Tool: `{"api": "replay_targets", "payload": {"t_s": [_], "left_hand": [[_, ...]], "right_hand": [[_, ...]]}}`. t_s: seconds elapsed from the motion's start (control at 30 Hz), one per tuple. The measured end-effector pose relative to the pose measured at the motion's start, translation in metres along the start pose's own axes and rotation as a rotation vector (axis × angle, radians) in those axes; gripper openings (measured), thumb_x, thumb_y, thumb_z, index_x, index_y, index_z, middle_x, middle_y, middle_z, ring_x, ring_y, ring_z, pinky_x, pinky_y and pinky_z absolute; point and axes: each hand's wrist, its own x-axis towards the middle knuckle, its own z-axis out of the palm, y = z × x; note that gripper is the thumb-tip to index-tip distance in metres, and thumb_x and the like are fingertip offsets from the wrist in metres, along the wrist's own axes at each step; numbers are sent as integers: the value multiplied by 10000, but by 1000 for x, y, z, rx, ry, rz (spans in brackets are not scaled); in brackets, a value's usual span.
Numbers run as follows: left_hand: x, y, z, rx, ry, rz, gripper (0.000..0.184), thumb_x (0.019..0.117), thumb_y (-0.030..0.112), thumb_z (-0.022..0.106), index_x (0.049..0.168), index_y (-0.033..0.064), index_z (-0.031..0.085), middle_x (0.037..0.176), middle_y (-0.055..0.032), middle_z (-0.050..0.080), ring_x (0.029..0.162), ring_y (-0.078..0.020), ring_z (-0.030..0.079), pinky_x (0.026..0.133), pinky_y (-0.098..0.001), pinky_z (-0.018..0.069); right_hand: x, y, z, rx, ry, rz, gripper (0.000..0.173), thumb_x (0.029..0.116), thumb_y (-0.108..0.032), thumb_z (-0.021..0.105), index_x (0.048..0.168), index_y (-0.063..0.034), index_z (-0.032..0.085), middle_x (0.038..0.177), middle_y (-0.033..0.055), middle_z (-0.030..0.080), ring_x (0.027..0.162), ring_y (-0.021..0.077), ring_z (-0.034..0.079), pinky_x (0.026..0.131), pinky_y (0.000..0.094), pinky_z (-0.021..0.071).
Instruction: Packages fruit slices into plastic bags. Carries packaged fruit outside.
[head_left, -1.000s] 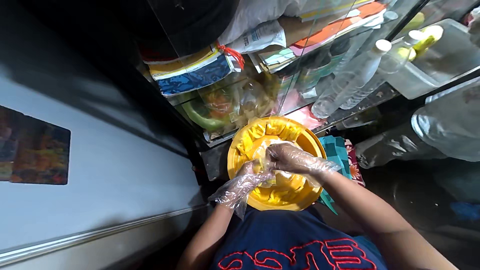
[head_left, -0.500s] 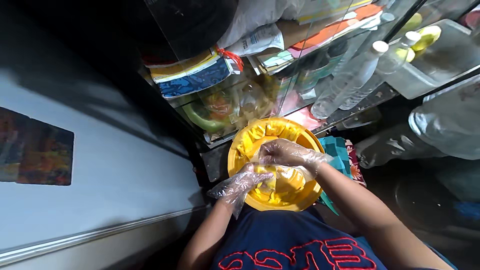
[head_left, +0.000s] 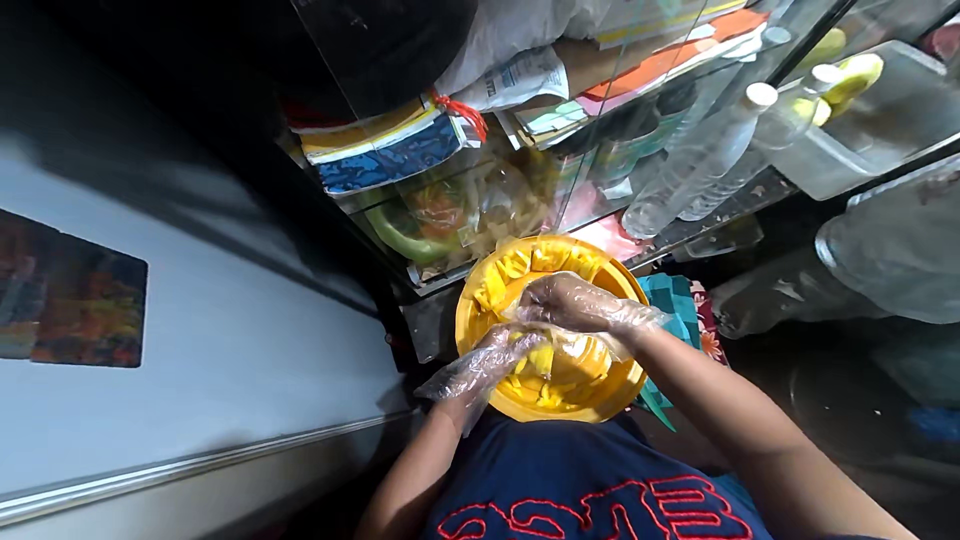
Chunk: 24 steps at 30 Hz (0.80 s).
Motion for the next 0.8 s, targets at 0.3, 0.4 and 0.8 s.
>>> {"api": "replay_targets", "payload": {"t_s": [0.3, 0.4, 0.8], "left_hand": [[2, 5, -4, 303, 167, 153, 321, 1075, 222, 494, 1210, -6, 674, 1181, -153, 683, 1137, -187, 623, 1034, -377, 469], [-3, 19, -3, 373, 252, 37, 314, 1090, 188, 462, 1266, 4, 646, 1253, -185, 652, 1219, -250, 588, 1082, -427, 435], [14, -24, 6, 180, 195, 2, 489, 940, 209, 720, 1365, 8, 585, 1337, -172, 629, 1263, -224, 589, 1100, -401, 451]], "right_hand": [[0, -5, 5, 114, 210, -28, 132, 970, -146, 663, 915, -41, 721, 816, 68, 680, 730, 169, 646, 705, 404, 544], [-5, -6, 1, 204, 202, 99, 269, 984, -228, 672, 1144, -12, 673, 937, 110, 702, 823, 200, 675, 805, 431, 568], [-17, 25, 37, 368, 81, 289, 97, 954, -59, 675, 1012, 19, 674, 850, 74, 653, 776, 110, 601, 768, 315, 517]]}}
